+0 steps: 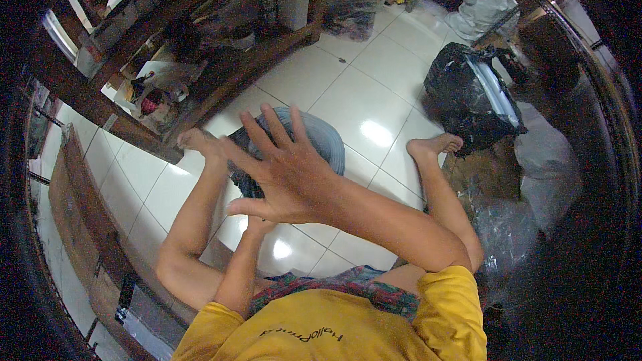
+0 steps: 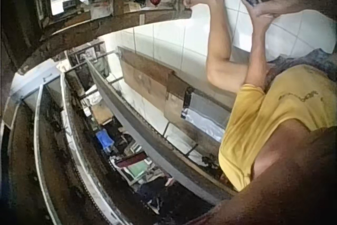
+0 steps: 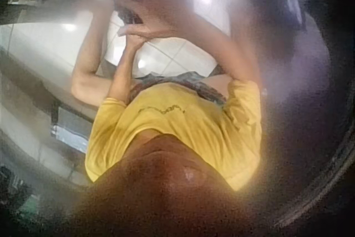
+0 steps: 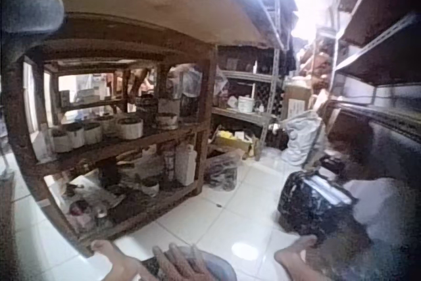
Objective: The person sits on the floor and repeatedly folds white poly mailers in half, smoothing them flat with both hands. They handle the mailers one at a time, stacking the folded items on the floor.
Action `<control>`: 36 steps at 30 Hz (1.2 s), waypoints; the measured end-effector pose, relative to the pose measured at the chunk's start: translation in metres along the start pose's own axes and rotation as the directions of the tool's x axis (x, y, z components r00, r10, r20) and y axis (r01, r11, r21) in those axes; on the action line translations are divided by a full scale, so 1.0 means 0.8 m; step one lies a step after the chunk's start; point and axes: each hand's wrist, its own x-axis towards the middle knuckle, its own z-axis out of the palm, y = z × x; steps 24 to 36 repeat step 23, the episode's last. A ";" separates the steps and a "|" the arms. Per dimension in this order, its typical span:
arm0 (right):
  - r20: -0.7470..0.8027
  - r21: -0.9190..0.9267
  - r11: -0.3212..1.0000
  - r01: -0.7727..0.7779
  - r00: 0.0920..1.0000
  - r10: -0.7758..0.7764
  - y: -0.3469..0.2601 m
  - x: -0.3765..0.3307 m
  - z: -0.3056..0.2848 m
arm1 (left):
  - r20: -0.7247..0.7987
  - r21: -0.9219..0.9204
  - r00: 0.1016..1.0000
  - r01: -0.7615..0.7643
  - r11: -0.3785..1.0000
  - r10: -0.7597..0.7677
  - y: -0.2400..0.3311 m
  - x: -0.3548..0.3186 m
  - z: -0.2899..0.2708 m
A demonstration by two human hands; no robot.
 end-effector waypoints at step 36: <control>0.000 -0.124 0.982 -0.139 0.990 0.140 0.069 0.075 0.001 | -0.013 0.097 0.980 -0.197 0.976 0.199 0.023 0.014 -0.011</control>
